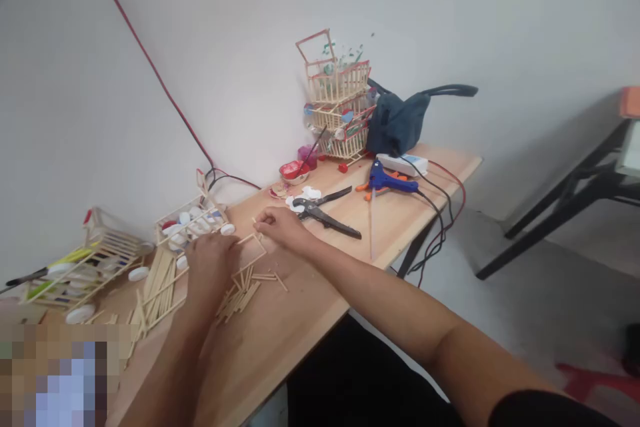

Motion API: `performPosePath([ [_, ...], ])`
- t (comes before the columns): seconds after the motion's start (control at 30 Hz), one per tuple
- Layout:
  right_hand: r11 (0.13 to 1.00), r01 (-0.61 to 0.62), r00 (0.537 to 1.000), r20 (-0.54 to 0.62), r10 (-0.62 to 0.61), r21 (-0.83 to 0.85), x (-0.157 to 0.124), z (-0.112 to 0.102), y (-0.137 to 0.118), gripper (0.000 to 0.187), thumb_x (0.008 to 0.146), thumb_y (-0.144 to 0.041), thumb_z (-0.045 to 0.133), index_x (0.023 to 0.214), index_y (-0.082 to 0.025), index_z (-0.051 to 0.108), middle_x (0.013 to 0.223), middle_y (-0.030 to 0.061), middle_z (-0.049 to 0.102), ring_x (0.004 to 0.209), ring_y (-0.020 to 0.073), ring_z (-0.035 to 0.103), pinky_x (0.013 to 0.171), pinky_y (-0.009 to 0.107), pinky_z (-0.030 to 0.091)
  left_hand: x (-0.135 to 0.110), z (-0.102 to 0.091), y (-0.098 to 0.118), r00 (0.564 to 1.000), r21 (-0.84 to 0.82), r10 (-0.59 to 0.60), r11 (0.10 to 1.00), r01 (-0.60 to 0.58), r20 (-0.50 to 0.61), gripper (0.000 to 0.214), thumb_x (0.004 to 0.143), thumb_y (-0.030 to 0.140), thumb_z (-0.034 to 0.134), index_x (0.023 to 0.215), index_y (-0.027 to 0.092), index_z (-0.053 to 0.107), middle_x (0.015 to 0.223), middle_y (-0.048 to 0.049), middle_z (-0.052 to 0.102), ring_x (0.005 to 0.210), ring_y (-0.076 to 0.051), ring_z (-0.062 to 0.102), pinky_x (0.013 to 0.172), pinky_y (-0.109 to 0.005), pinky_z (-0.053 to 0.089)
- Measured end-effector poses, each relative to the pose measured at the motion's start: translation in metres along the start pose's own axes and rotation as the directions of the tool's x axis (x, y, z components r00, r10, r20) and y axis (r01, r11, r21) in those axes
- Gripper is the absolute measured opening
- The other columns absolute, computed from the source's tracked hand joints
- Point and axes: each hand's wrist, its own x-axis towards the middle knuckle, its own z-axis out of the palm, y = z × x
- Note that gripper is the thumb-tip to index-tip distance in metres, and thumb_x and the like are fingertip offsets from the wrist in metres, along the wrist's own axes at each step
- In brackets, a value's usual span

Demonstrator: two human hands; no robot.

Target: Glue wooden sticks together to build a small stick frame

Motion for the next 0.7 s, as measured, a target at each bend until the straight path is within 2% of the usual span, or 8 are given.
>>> performPosePath([
  [0.07,0.988,-0.058,0.997,0.056,0.051,0.14,0.0,0.0,-0.002,0.015,0.075,-0.029,0.066,0.077,-0.014,0.063,0.071,-0.0003,0.064,0.065,0.011,0.056,0.062,0.022,0.039,-0.001,0.0,0.0,0.996,-0.173,-0.028,0.985,0.012,-0.089,0.027,0.086,0.021,0.046,0.09,0.017,0.072,0.094,-0.0128,0.072,0.105,-0.033,0.057,0.094,-0.05,0.037],
  [0.13,0.97,-0.087,0.994,0.089,0.068,0.228,-0.002,0.001,-0.006,0.02,0.073,-0.033,0.069,0.076,-0.014,0.064,0.071,-0.0007,0.064,0.065,0.0107,0.055,0.063,0.022,0.039,-0.001,-0.001,0.0,0.985,-0.424,-0.112,0.905,0.049,-0.127,0.027,0.084,0.024,0.049,0.098,0.016,0.071,0.1,-0.0126,0.072,0.104,-0.03,0.059,0.094,-0.046,0.04],
  [0.23,0.958,-0.076,0.992,0.119,0.045,0.277,-0.005,0.001,-0.01,0.024,0.072,-0.037,0.072,0.076,-0.014,0.065,0.074,-0.0008,0.065,0.067,0.0106,0.056,0.065,0.022,0.04,-0.002,-0.002,0.004,0.966,-0.813,-0.255,0.556,0.175,0.034,0.036,0.078,0.036,0.06,0.106,0.015,0.066,0.098,-0.0115,0.073,0.094,-0.025,0.066,0.086,-0.039,0.048],
  [0.3,0.95,-0.059,0.987,0.162,0.01,0.305,-0.007,0.002,-0.011,0.026,0.072,-0.039,0.072,0.079,-0.014,0.066,0.076,-0.0001,0.067,0.071,0.0115,0.058,0.068,0.023,0.043,-0.002,0.0,0.008,0.942,-0.922,-0.266,0.272,0.277,0.204,0.048,0.068,0.043,0.069,0.106,0.013,0.064,0.092,-0.0106,0.073,0.086,-0.023,0.067,0.078,-0.036,0.051],
  [0.37,0.941,-0.044,0.977,0.212,-0.029,0.335,-0.008,0.004,-0.01,0.027,0.074,-0.04,0.07,0.082,-0.014,0.066,0.076,0.001,0.068,0.074,0.0128,0.061,0.072,0.025,0.045,-0.002,0.002,0.01,0.915,-0.936,-0.262,0.095,0.34,0.306,0.058,0.058,0.047,0.077,0.102,0.012,0.063,0.086,-0.0095,0.073,0.08,-0.021,0.067,0.072,-0.033,0.051],
  [0.47,0.951,-0.027,0.976,0.215,-0.042,0.307,-0.009,0.006,-0.009,0.025,0.078,-0.037,0.067,0.087,-0.014,0.066,0.078,0.0017,0.069,0.075,0.0139,0.063,0.073,0.026,0.046,-0.003,0.005,0.011,0.897,-0.932,-0.276,0.019,0.363,0.344,0.062,0.051,0.045,0.081,0.099,0.011,0.063,0.077,-0.0068,0.072,0.072,-0.018,0.066,0.066,-0.029,0.049],
  [0.6,0.996,0.048,0.998,0.046,-0.052,0.07,-0.01,0.002,-0.025,0.013,0.08,-0.026,0.064,0.085,-0.014,0.065,0.084,0.0027,0.069,0.076,0.0127,0.061,0.072,0.024,0.045,-0.003,0.009,0.004,0.885,-0.93,-0.333,0.057,0.363,0.324,0.051,0.053,0.041,0.078,0.093,0.012,0.066,0.075,-0.0059,0.072,0.073,-0.018,0.067,0.069,-0.028,0.05],
  [0.7,0.984,0.129,0.992,0.003,-0.13,-0.119,-0.016,-0.012,-0.048,0.013,0.082,-0.026,0.062,0.087,-0.014,0.066,0.088,0.0036,0.068,0.078,0.013,0.06,0.073,0.024,0.045,-0.002,0.011,-0.001,0.879,-0.93,-0.369,0.085,0.357,0.303,0.047,0.054,0.041,0.076,0.091,0.013,0.066,0.081,-0.0069,0.073,0.078,-0.019,0.068,0.068,-0.028,0.05],
])
